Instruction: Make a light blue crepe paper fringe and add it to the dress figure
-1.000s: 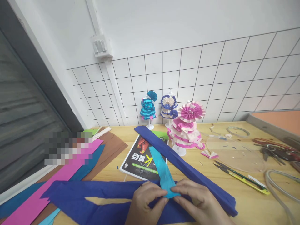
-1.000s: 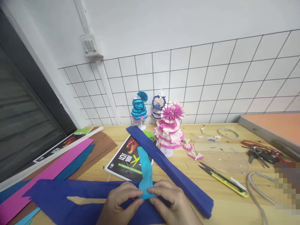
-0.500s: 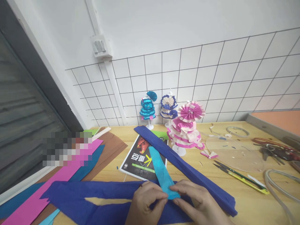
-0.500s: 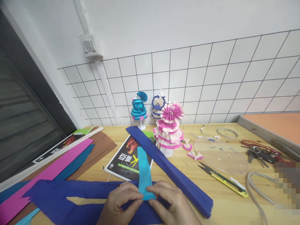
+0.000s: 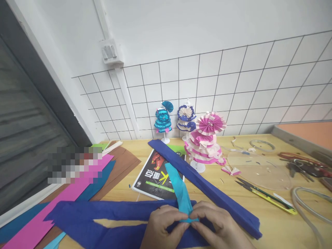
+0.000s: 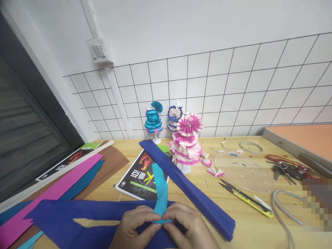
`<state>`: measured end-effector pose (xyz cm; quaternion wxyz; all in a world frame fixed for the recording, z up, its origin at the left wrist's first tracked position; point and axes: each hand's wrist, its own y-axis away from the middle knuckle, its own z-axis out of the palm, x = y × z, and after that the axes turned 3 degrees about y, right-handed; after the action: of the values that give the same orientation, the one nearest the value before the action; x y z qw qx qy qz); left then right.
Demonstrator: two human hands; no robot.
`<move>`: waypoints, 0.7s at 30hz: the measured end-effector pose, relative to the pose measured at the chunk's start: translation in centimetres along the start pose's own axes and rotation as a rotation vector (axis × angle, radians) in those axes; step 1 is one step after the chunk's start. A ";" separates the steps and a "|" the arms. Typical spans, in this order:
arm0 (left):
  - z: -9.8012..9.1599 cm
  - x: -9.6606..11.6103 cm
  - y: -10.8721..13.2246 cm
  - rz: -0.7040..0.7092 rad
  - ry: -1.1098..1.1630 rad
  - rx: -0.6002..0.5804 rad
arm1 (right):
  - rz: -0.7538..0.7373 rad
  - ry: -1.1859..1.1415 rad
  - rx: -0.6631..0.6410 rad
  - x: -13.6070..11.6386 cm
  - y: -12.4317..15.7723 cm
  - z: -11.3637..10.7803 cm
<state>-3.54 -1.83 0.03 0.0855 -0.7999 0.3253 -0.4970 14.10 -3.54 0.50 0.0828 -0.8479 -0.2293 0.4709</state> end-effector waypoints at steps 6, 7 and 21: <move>0.0 -0.1 -0.2 0.044 -0.027 -0.009 | 0.005 -0.018 -0.034 0.1 -0.1 -0.1; 0.0 0.0 -0.3 0.059 -0.028 -0.003 | 0.008 -0.028 -0.036 0.2 -0.1 0.0; -0.3 0.1 -0.1 -0.076 0.062 0.104 | 0.159 -0.180 0.015 0.4 -0.4 0.0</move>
<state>-3.73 -1.78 0.27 0.0975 -0.7904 0.2709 -0.5407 14.16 -2.98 0.34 0.0307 -0.8169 -0.1642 0.5521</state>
